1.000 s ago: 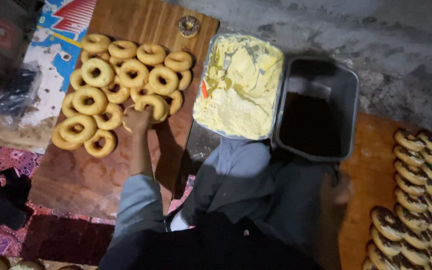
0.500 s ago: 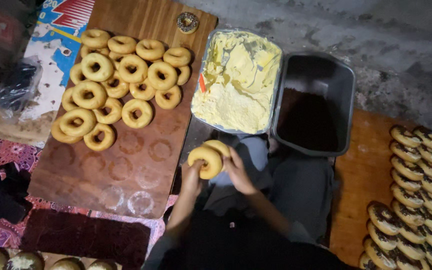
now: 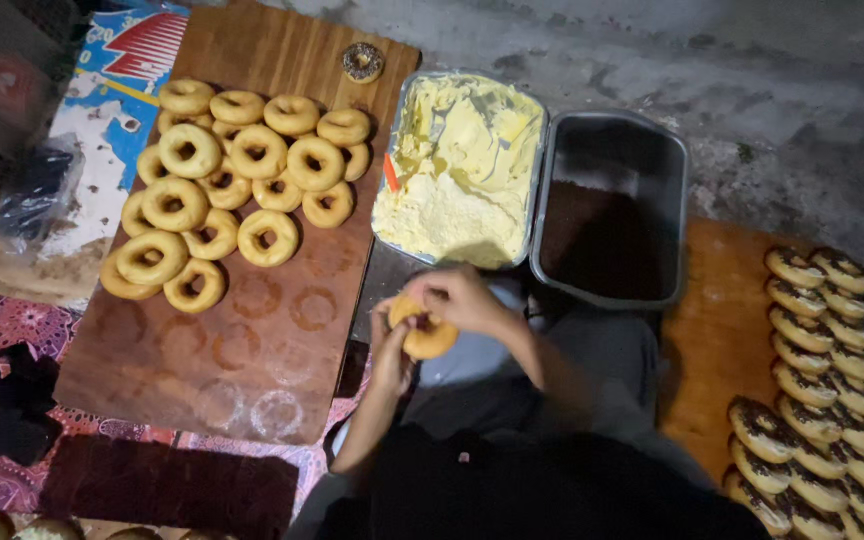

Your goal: The person repeatedly picks up plain donuts, dips them into a yellow cream, then into a dark crumb topping, and places them on a wooden board. The process is performed one at a time in a consistent sequence.

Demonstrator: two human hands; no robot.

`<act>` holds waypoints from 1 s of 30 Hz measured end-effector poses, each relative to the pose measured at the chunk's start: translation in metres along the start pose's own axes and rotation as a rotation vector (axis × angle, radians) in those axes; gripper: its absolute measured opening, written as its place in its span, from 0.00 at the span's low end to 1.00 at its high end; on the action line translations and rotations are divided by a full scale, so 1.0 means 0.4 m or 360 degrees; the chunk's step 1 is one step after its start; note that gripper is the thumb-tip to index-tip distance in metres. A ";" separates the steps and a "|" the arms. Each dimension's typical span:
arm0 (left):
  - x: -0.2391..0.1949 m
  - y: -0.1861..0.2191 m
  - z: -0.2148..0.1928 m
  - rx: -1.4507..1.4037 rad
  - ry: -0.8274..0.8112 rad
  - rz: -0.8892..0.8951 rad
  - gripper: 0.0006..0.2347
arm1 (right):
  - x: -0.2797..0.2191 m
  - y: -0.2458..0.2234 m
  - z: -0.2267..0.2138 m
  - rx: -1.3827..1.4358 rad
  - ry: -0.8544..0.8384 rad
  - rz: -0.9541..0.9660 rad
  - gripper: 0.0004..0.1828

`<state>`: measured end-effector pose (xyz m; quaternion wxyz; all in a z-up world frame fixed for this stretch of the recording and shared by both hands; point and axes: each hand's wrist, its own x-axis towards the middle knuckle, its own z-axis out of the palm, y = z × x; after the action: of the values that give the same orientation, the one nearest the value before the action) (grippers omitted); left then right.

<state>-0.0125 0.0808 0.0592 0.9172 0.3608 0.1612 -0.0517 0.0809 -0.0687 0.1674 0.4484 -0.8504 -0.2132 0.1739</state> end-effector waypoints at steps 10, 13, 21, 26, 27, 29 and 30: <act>-0.023 -0.311 0.010 0.0155 -0.0845 -0.0547 0.34 | 0.528 0.131 0.089 -0.3038 -0.0367 -0.0083 0.19; -0.001 -0.291 0.020 0.0197 -0.0858 -0.0476 0.39 | 0.589 0.256 0.088 -0.2751 -0.0288 0.0095 0.17; 0.007 -0.237 0.028 -0.0077 -0.0732 -0.0632 0.40 | 0.427 0.283 -0.329 -0.1937 -0.0078 0.0421 0.13; 0.025 -0.244 0.001 0.0238 -0.0850 -0.0347 0.38 | 0.199 0.337 -0.561 -0.1449 -0.0034 -0.0163 0.14; 0.023 -0.244 0.002 0.0194 -0.0818 -0.0403 0.38 | 0.160 0.365 -0.575 -0.1340 -0.0035 -0.0136 0.14; 0.017 -0.242 0.010 0.0106 -0.0758 -0.0510 0.38 | 0.071 0.427 -0.568 -0.1155 0.0156 0.0120 0.14; 0.011 -0.236 0.015 0.0062 -0.0746 -0.0528 0.38 | 0.030 0.457 -0.551 -0.1057 0.0311 0.0287 0.14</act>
<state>-0.0267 0.0074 0.0009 0.9014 0.3251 0.0005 -0.2860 0.2361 -0.3069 0.1314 0.1486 -0.9778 -0.1382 0.0519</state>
